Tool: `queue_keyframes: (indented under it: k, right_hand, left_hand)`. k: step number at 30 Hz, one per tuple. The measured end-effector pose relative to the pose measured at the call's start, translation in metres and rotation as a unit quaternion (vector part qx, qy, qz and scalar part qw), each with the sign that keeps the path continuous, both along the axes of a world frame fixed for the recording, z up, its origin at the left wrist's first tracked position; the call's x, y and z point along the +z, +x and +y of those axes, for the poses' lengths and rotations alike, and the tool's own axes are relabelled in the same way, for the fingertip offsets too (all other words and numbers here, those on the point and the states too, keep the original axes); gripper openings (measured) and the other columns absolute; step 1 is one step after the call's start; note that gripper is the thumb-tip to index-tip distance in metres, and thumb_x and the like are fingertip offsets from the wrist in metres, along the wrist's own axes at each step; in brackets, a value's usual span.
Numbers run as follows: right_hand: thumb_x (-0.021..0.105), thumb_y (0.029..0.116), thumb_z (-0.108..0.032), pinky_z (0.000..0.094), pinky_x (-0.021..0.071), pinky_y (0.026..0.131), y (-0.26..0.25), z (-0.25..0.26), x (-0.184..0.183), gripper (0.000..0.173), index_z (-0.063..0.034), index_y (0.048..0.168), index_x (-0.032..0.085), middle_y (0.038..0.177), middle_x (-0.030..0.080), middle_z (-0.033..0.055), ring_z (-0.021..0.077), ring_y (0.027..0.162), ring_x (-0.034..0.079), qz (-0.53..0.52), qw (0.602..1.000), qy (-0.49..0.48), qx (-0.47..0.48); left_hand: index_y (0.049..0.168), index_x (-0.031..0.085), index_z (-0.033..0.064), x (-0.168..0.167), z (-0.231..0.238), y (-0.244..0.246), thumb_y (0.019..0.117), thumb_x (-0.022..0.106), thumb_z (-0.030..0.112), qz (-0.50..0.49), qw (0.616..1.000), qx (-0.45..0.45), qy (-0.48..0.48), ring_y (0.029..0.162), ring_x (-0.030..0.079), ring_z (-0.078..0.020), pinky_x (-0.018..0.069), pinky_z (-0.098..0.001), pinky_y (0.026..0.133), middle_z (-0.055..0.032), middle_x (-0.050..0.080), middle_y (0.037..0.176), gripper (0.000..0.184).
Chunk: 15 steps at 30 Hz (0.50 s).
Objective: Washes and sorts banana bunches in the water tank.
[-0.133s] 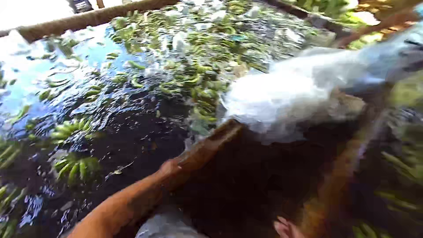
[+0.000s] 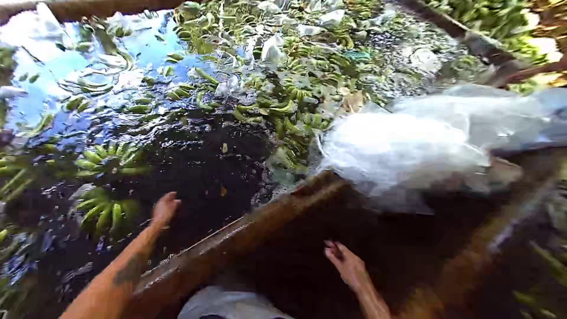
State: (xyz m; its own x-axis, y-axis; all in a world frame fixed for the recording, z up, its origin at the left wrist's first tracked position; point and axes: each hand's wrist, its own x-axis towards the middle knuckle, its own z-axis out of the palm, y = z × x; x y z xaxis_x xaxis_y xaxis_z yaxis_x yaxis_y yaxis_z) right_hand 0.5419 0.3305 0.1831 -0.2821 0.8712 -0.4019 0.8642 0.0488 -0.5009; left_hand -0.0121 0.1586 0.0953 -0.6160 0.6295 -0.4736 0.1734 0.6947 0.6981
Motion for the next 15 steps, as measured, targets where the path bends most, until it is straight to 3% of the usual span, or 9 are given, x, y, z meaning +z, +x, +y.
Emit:
queue_keyframes:
  k: [3, 4, 7, 8, 11, 13, 15]
  right_hand:
    - [0.060, 0.1023, -0.022, 0.0551, 0.0499, 0.104, -0.101, 0.056, 0.010, 0.037, -0.0039, 0.135, 0.063, 0.123, 0.070, 0.0177, 0.0328, 0.115, 0.067, -0.047, 0.994, -0.049, 0.087]
    - [0.060, 0.1022, -0.023, 0.0561, 0.0481, 0.106, -0.130, 0.071, 0.008, 0.038, -0.0045, 0.136, 0.062, 0.126, 0.068, 0.0183, 0.0340, 0.119, 0.065, -0.074, 0.989, -0.064, 0.111]
    - [0.064, 0.1005, -0.024, 0.0577, 0.0415, 0.113, -0.191, 0.116, -0.008, 0.048, -0.0073, 0.145, 0.056, 0.143, 0.058, 0.0209, 0.0375, 0.135, 0.054, -0.149, 0.973, -0.080, 0.154]
    - [0.065, 0.0992, -0.023, 0.0582, 0.0425, 0.112, -0.203, 0.134, -0.019, 0.051, -0.0090, 0.147, 0.054, 0.146, 0.056, 0.0211, 0.0384, 0.135, 0.054, -0.167, 0.970, -0.071, 0.162]
    - [0.074, 0.0930, -0.022, 0.0649, 0.0488, 0.102, -0.222, 0.188, -0.052, 0.067, -0.0110, 0.153, 0.046, 0.152, 0.047, 0.0250, 0.0464, 0.129, 0.057, -0.226, 0.954, -0.027, 0.197]
    - [0.082, 0.0877, -0.026, 0.0711, 0.0491, 0.096, -0.226, 0.227, -0.071, 0.083, -0.0128, 0.158, 0.039, 0.158, 0.038, 0.0293, 0.0538, 0.126, 0.056, -0.268, 0.939, -0.024, 0.212]
    - [0.088, 0.0816, -0.028, 0.0733, 0.0469, 0.097, -0.226, 0.265, -0.094, 0.098, -0.0140, 0.161, 0.033, 0.160, 0.033, 0.0314, 0.0573, 0.129, 0.052, -0.302, 0.926, -0.037, 0.224]
  left_hand:
    - [0.153, 0.039, -0.0006, -0.018, -0.072, -0.070, 0.0958, 0.069, 0.030, 0.095, 0.980, 0.161, -0.067, 0.143, 0.041, -0.0464, 0.0326, -0.0631, 0.117, -0.0319, 0.042, 0.152, 0.072]
    - [0.156, 0.033, -0.0012, -0.019, -0.089, -0.078, 0.0923, 0.074, 0.031, 0.106, 0.969, 0.205, -0.089, 0.146, 0.034, -0.0484, 0.0279, -0.0629, 0.119, -0.0337, 0.036, 0.156, 0.083]
    - [0.159, 0.020, -0.0037, -0.039, -0.112, -0.079, 0.0825, 0.086, 0.029, 0.093, 0.941, 0.307, -0.109, 0.149, 0.024, -0.0518, 0.0246, -0.0595, 0.121, -0.0388, 0.023, 0.159, 0.106]
    - [0.159, 0.019, -0.0048, -0.046, -0.110, -0.077, 0.0793, 0.089, 0.027, 0.095, 0.933, 0.329, -0.107, 0.149, 0.022, -0.0530, 0.0255, -0.0589, 0.121, -0.0400, 0.019, 0.159, 0.110]
    - [0.156, 0.028, -0.0031, -0.051, -0.088, -0.077, 0.0750, 0.091, 0.030, 0.135, 0.904, 0.377, -0.153, 0.145, 0.030, -0.0532, 0.0355, -0.0581, 0.116, -0.0385, 0.024, 0.157, 0.108]
    - [0.160, 0.026, 0.0039, -0.058, -0.071, -0.085, 0.0769, 0.088, 0.037, 0.151, 0.893, 0.355, -0.231, 0.144, 0.033, -0.0540, 0.0390, -0.0609, 0.112, -0.0357, 0.021, 0.160, 0.109]
    - [0.162, 0.025, 0.0106, -0.069, -0.063, -0.097, 0.0788, 0.085, 0.046, 0.131, 0.881, 0.321, -0.321, 0.146, 0.030, -0.0533, 0.0365, -0.0672, 0.110, -0.0322, 0.022, 0.162, 0.109]
